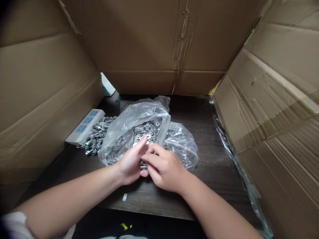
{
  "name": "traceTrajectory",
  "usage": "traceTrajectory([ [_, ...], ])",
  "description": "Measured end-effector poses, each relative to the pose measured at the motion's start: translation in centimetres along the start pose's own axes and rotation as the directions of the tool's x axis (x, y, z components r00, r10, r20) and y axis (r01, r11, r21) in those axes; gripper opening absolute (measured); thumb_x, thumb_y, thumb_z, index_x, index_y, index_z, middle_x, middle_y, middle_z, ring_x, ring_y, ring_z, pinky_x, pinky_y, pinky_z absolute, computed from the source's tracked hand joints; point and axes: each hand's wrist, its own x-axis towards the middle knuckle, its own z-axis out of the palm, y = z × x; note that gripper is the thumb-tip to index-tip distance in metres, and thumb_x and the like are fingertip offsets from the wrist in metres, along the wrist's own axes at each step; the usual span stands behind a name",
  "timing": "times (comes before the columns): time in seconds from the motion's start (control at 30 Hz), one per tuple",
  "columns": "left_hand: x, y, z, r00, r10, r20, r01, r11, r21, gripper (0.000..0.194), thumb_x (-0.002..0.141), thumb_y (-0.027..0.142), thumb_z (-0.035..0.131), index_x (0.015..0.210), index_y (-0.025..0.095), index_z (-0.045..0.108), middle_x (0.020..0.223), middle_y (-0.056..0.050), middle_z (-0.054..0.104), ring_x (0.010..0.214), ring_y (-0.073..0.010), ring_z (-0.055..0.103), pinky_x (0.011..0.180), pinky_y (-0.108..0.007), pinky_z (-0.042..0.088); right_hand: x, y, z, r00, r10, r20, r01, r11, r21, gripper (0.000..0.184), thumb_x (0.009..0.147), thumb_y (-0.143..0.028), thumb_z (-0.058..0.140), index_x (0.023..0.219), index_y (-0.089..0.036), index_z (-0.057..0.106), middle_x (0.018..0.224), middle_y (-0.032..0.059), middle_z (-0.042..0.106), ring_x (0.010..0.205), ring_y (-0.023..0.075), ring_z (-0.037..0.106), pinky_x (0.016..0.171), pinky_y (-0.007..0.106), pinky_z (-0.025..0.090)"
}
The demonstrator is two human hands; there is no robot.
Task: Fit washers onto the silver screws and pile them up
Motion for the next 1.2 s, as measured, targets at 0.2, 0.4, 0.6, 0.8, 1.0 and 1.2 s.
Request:
traceTrajectory([
  [0.2,-0.2,0.1,0.2,0.999,0.029,-0.039,-0.027,0.999,0.047,0.041,0.08,0.055,0.063,0.076,0.016,0.052,0.06,0.003,0.047,0.042,-0.0049,0.04,0.031,-0.011,0.02,-0.2,-0.4,-0.1,0.986,-0.001,-0.168,0.019,0.994,0.106,0.036,0.085,-0.005,0.054,0.115,-0.024,0.057,0.098,0.0076,0.063,0.086,0.0204,0.062,0.076,0.037,0.053],
  [0.4,-0.6,0.5,0.2,0.983,0.178,-0.042,-0.174,0.982,0.077,0.034,0.075,0.044,0.072,0.075,0.015,0.055,0.061,0.004,0.043,0.044,-0.0031,0.037,0.033,-0.011,0.015,-0.2,-0.2,-0.9,0.941,0.068,-0.33,-0.058,0.997,0.042,0.031,0.084,-0.004,0.057,0.107,-0.024,0.054,0.096,0.0076,0.061,0.086,0.021,0.062,0.074,0.036,0.055],
  [0.6,-0.5,0.2,-0.1,0.95,0.308,-0.056,-0.292,0.936,0.197,0.037,0.067,0.044,0.078,0.069,0.014,0.056,0.047,0.006,0.043,0.04,-0.0041,0.034,0.033,-0.013,0.019,0.0,0.3,-1.7,0.948,-0.238,-0.211,0.192,0.957,-0.219,0.043,0.082,0.004,0.056,0.118,-0.018,0.053,0.097,0.0096,0.064,0.086,0.0201,0.062,0.075,0.036,0.055],
  [0.8,-1.0,0.1,-0.1,0.896,0.443,0.01,-0.402,0.803,0.441,0.032,0.068,0.041,0.078,0.078,0.012,0.067,0.045,0.006,0.048,0.038,-0.0055,0.038,0.035,-0.017,0.03,-0.2,0.4,-2.5,0.928,-0.324,-0.184,0.269,0.925,-0.27,0.045,0.079,0.008,0.059,0.118,-0.015,0.055,0.096,0.0105,0.065,0.09,0.021,0.061,0.08,0.037,0.054],
  [1.0,-1.6,-0.6,0.0,0.496,0.805,0.325,-0.72,0.172,0.672,0.012,0.08,0.022,0.067,0.079,0.011,0.069,0.065,-0.004,0.065,0.058,-0.011,0.057,0.058,-0.023,0.049,-0.4,0.5,-4.0,0.959,-0.247,-0.136,0.227,0.963,-0.148,0.051,0.076,0.006,0.063,0.121,-0.016,0.056,0.103,0.0119,0.063,0.096,0.0227,0.061,0.081,0.038,0.053],
  [1.2,-2.5,-1.2,-0.3,0.063,0.666,0.744,-0.818,-0.392,0.421,0.016,0.083,0.011,0.061,0.098,0.005,0.062,0.076,-0.012,0.069,0.065,-0.0145,0.065,0.061,-0.023,0.054,-0.7,1.0,-6.0,0.975,-0.022,-0.222,0.054,0.989,0.138,0.04,0.081,0.001,0.059,0.114,-0.02,0.061,0.105,0.0109,0.061,0.1,0.0246,0.06,0.079,0.039,0.053],
])
